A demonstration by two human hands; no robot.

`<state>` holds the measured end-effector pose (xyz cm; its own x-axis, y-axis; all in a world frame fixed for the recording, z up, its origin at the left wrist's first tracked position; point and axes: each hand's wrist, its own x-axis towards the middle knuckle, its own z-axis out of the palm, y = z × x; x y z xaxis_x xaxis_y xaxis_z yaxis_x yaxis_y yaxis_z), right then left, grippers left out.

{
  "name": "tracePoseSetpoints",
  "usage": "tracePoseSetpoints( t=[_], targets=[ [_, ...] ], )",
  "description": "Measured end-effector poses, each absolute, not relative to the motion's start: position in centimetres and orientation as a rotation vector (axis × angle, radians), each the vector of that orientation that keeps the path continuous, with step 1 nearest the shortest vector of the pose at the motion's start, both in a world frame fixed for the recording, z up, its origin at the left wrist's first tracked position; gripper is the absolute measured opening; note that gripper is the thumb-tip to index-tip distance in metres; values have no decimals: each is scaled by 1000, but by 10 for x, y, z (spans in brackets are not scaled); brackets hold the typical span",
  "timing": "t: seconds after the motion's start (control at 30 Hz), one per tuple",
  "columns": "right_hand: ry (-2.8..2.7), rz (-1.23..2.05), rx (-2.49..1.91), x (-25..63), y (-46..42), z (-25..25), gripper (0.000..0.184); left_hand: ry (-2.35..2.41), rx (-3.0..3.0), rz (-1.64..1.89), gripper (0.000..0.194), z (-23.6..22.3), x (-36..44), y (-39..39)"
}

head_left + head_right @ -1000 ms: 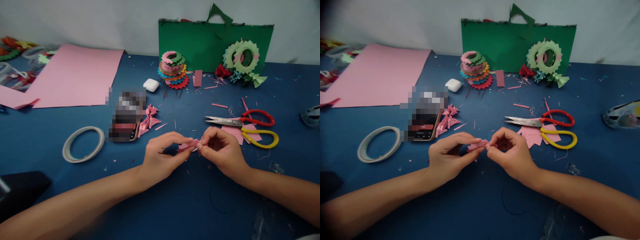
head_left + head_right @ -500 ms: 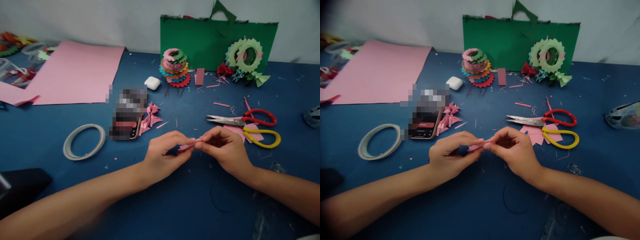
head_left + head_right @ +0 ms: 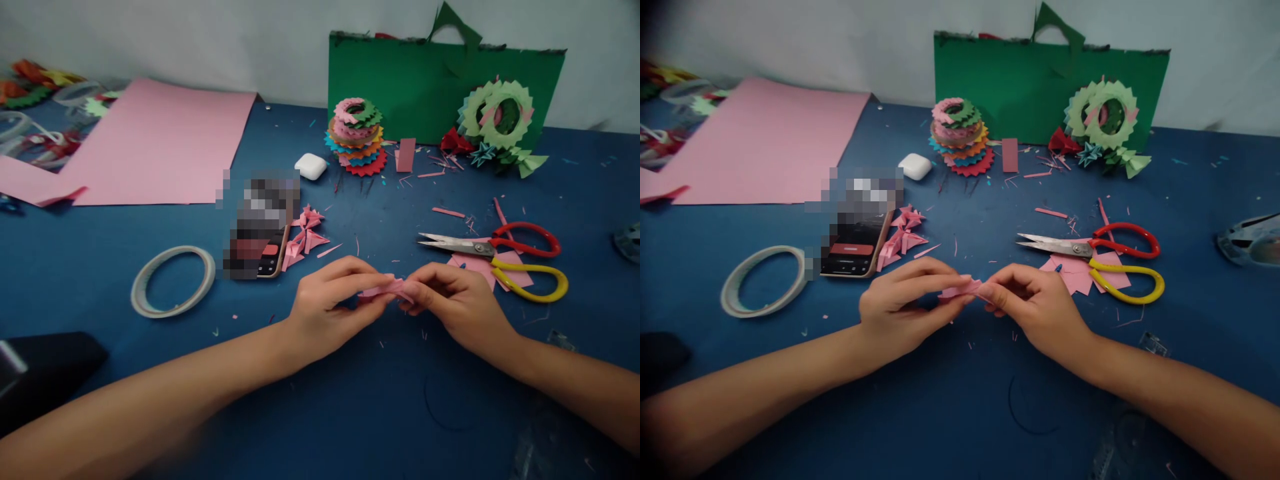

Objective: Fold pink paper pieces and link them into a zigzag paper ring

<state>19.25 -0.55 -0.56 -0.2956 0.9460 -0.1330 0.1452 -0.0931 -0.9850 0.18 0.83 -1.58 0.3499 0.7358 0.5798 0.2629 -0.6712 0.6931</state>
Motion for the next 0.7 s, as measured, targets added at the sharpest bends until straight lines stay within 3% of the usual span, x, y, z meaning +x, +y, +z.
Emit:
tracePoseSetpoints(
  t=[0.27,0.53,0.7],
  targets=[
    [-1697,1241,-1249,194,-9,-7,10,752,2217,1199,26,-14,0,6],
    [-1927,723,-1032,199,-10,-7,6,862,1790,1164,25,-20,2,5],
    [-1932,725,-1017,198,-8,-8,6,847,1755,1116,17,-18,2,4]
  ],
)
